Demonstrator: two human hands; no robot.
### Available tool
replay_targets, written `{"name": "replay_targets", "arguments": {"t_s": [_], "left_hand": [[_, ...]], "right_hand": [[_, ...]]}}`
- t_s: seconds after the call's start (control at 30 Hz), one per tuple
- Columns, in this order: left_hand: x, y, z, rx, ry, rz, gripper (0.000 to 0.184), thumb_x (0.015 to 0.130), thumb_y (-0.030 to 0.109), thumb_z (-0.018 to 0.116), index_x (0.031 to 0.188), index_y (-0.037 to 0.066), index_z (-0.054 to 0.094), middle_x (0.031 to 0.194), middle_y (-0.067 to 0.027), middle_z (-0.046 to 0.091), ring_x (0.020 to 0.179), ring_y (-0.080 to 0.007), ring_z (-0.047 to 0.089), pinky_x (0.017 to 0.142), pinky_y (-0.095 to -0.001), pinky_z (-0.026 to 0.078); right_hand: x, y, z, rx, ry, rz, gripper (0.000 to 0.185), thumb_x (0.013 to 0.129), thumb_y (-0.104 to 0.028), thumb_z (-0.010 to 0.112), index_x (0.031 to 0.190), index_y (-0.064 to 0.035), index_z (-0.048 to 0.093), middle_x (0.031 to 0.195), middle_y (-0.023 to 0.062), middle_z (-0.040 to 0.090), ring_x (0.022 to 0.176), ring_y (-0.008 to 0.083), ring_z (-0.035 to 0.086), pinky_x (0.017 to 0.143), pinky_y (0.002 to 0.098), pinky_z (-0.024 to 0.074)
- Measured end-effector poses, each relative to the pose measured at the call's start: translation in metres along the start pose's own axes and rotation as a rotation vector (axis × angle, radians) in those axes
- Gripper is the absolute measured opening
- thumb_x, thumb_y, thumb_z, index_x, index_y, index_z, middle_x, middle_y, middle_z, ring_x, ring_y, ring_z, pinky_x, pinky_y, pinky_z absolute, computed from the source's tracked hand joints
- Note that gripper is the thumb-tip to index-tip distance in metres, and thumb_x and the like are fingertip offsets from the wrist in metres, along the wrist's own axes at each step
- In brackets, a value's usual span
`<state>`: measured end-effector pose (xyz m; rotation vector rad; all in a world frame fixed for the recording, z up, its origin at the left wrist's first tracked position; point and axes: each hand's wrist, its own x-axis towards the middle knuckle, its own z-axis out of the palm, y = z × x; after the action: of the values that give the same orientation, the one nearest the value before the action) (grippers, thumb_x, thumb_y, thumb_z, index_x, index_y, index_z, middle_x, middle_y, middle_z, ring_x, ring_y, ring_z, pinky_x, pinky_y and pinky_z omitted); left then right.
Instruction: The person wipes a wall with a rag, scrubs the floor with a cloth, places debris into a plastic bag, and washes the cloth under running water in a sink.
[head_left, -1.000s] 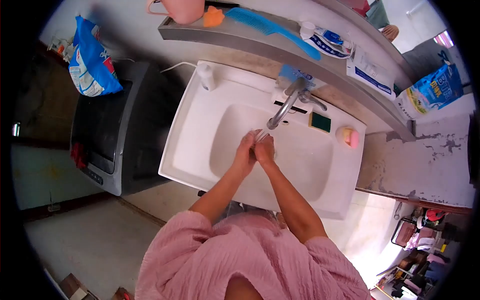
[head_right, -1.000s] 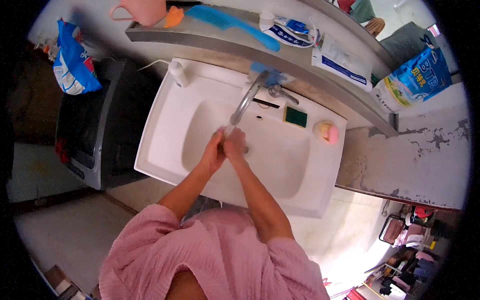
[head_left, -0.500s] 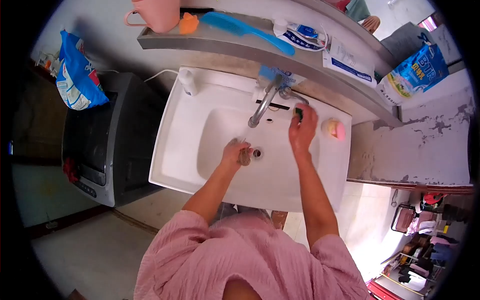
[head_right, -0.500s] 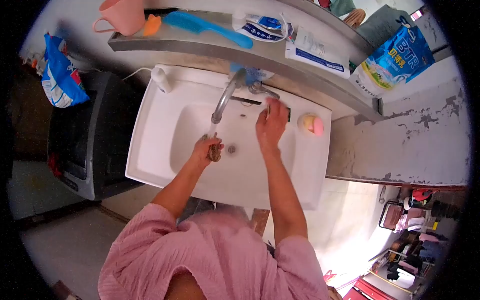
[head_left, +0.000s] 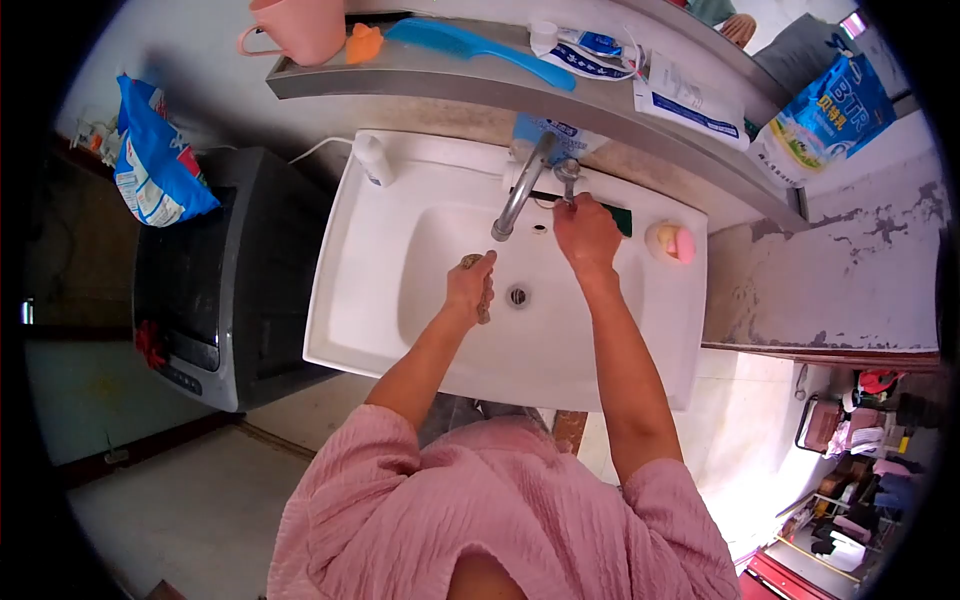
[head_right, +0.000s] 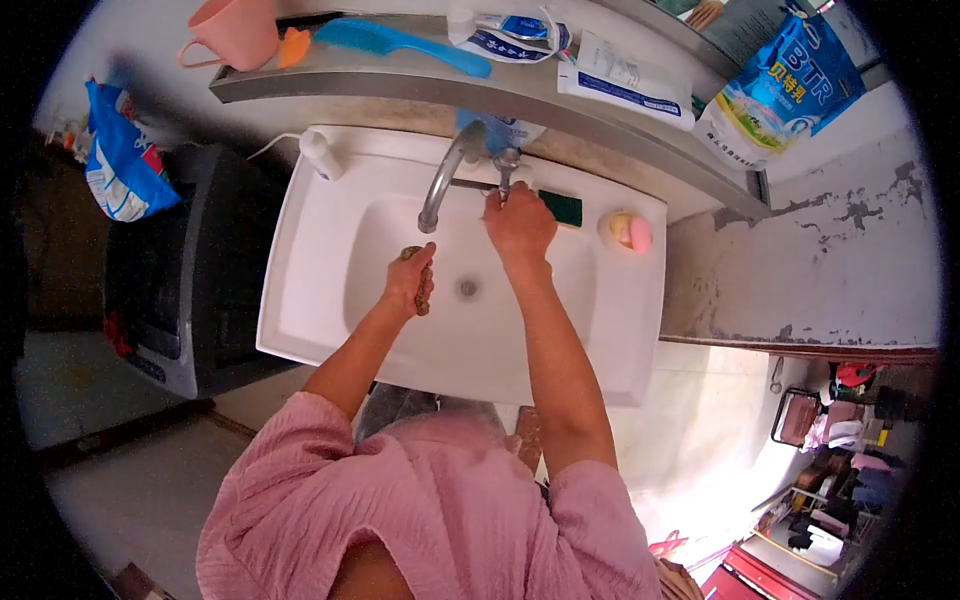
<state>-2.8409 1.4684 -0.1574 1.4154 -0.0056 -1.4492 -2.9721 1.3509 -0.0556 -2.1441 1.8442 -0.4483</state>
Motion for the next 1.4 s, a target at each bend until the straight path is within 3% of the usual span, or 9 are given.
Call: {"name": "replay_targets", "arguments": {"t_s": [0.2,0.27,0.37,0.4,0.53,0.63,0.73,1.03,1.4], "left_hand": [[0.005,0.000,0.001,-0.098,-0.159,-0.007,0.040,0.086,0.048,0.062,0.087,0.010,0.051,0.075,-0.0062,0.056,0.062,-0.0181,0.054,0.053,-0.0326,0.044],[0.006,-0.006,-0.004,-0.285,-0.330,0.022,0.049,0.087,0.056,0.056,0.100,0.008,0.055,0.092,-0.0099,0.061,0.086,-0.0220,0.060,0.071,-0.0364,0.049],[-0.016,-0.004,0.002,0.175,-0.204,0.137,0.051,0.092,0.056,0.044,0.106,0.007,0.056,0.098,-0.0075,0.058,0.097,-0.0221,0.054,0.087,-0.0372,0.042],[-0.027,0.009,-0.003,0.359,-0.313,0.125,0.053,0.089,0.042,0.056,0.128,0.007,0.048,0.127,-0.0141,0.050,0.120,-0.0279,0.045,0.098,-0.0391,0.038],[-0.047,0.015,-0.034,1.071,-0.310,0.808,0.086,0.068,0.010,0.077,0.143,0.011,0.034,0.152,-0.0192,0.020,0.140,-0.0307,0.023,0.108,-0.0430,0.031],[-0.061,0.030,-0.035,1.774,-0.324,1.333,0.079,0.070,0.011,0.072,0.141,0.013,0.038,0.148,-0.0219,0.026,0.132,-0.0317,0.035,0.103,-0.0416,0.037],[-0.036,0.017,-0.042,1.780,-0.218,1.506,0.064,0.073,0.009,0.065,0.134,0.010,0.044,0.132,-0.0201,0.044,0.110,-0.0286,0.052,0.085,-0.0381,0.048],[-0.014,0.017,-0.026,1.799,-0.078,1.301,0.012,0.074,0.010,0.061,0.077,0.008,0.049,0.066,-0.0068,0.059,0.056,-0.0224,0.062,0.048,-0.0337,0.049],[-0.024,0.027,-0.002,1.874,-0.252,1.161,0.007,0.075,0.008,0.059,0.082,0.007,0.057,0.063,-0.0082,0.064,0.060,-0.0255,0.065,0.053,-0.0366,0.050]], "right_hand": [[-0.015,0.037,0.067,0.573,-0.204,0.180,0.038,0.086,-0.042,0.055,0.088,-0.0047,0.062,0.092,0.0234,0.065,0.094,0.0349,0.062,0.071,0.0440,0.0509],[-0.060,0.040,0.071,1.027,-0.644,0.332,0.059,0.084,-0.049,0.062,0.129,-0.0134,0.046,0.120,0.0019,0.051,0.100,0.0167,0.053,0.071,0.0422,0.0520],[-0.091,0.020,0.054,1.280,-0.938,0.402,0.057,0.080,-0.030,0.070,0.128,-0.0101,0.045,0.103,0.0030,0.055,0.083,0.0156,0.057,0.062,0.0326,0.0510],[-0.092,0.029,0.067,1.266,-0.927,0.381,0.053,0.080,-0.026,0.071,0.124,-0.0091,0.047,0.097,0.0028,0.056,0.076,0.0149,0.056,0.057,0.0305,0.0492],[-0.079,0.036,0.068,1.231,-1.050,0.310,0.028,0.075,-0.009,0.069,0.099,-0.0085,0.054,0.074,0.0009,0.054,0.053,0.0115,0.049,0.043,0.0257,0.0362],[-0.074,0.022,0.055,1.086,-1.197,0.181,0.024,0.071,-0.005,0.069,0.091,-0.0086,0.056,0.069,0.0005,0.052,0.053,0.0105,0.046,0.043,0.0248,0.0326],[-0.075,0.009,0.061,0.863,-1.204,0.039,0.022,0.067,-0.007,0.069,0.085,-0.0070,0.057,0.064,0.0004,0.050,0.053,0.0108,0.045,0.045,0.0272,0.0335],[-0.068,-0.017,0.048,0.049,-0.870,-0.268,0.023,0.066,-0.016,0.062,0.082,-0.0005,0.060,0.078,0.0150,0.065,0.075,0.0301,0.062,0.068,0.0388,0.0490],[-0.079,-0.004,0.033,-0.173,-0.678,-0.404,0.018,0.077,-0.010,0.051,0.093,-0.0027,0.056,0.088,0.0167,0.067,0.084,0.0355,0.065,0.070,0.0445,0.0518]]}}
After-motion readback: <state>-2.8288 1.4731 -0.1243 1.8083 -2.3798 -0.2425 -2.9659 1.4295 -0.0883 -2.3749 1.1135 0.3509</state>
